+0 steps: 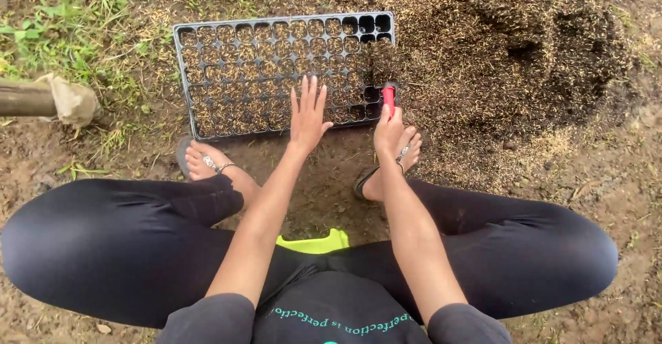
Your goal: Filling a plastic seed tray with soil using a hand trowel and leveling it by hand in an outdoor field.
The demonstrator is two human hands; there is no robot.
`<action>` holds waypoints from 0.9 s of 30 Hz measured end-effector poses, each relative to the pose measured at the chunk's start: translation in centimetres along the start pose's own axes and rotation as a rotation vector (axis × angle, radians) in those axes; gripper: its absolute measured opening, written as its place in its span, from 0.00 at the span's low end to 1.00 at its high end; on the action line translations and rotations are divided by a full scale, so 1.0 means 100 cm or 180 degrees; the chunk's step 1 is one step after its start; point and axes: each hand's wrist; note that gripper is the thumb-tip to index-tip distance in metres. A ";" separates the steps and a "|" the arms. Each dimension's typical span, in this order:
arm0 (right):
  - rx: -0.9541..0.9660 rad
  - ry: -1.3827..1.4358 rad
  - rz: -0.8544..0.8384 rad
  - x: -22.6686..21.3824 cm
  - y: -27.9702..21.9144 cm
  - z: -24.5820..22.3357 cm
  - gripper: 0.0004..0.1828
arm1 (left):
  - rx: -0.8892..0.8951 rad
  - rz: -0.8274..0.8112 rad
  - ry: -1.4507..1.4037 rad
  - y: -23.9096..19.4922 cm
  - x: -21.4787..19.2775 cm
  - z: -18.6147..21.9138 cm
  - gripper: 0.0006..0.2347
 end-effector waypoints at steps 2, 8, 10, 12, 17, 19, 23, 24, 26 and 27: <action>-0.0086 0.0182 0.0045 -0.005 -0.003 -0.011 0.21 | -0.0062 -0.0018 -0.0154 0.001 -0.001 -0.004 0.45; -0.0175 0.0646 0.0341 0.004 0.006 -0.021 0.18 | -0.0337 -0.0218 -0.0356 -0.002 -0.012 -0.011 0.47; -0.0150 0.0583 0.0320 -0.009 0.002 -0.035 0.18 | -0.0376 -0.0272 -0.0372 -0.003 -0.011 -0.014 0.48; -0.0234 0.0502 0.0260 -0.026 -0.001 -0.048 0.19 | -0.0478 -0.0284 -0.0387 -0.004 -0.008 -0.014 0.49; -0.0322 0.0421 0.0143 -0.027 0.012 -0.052 0.20 | -0.0535 -0.0318 -0.0362 0.005 -0.010 -0.013 0.52; -0.0367 0.0373 0.0091 -0.028 0.018 -0.049 0.20 | -0.0580 -0.0346 -0.0351 0.007 -0.007 -0.011 0.53; -0.0648 0.0293 -0.0017 -0.041 0.039 -0.062 0.17 | -0.0707 -0.0416 -0.0188 0.015 -0.012 -0.013 0.54; -0.0753 0.0184 -0.0105 -0.050 0.039 -0.059 0.17 | -0.0746 -0.0477 -0.0169 0.008 -0.013 -0.010 0.55; -0.0898 0.0140 -0.0213 -0.050 0.082 -0.047 0.15 | -0.0722 -0.0480 -0.0119 0.008 -0.015 -0.012 0.55; -0.1041 0.0086 -0.0321 -0.052 0.104 -0.040 0.13 | -0.0700 -0.0486 -0.0077 0.008 -0.015 -0.011 0.54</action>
Point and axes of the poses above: each hand's wrist, its own y-axis towards the middle knuckle, its own x-axis out of the palm, z = x × y
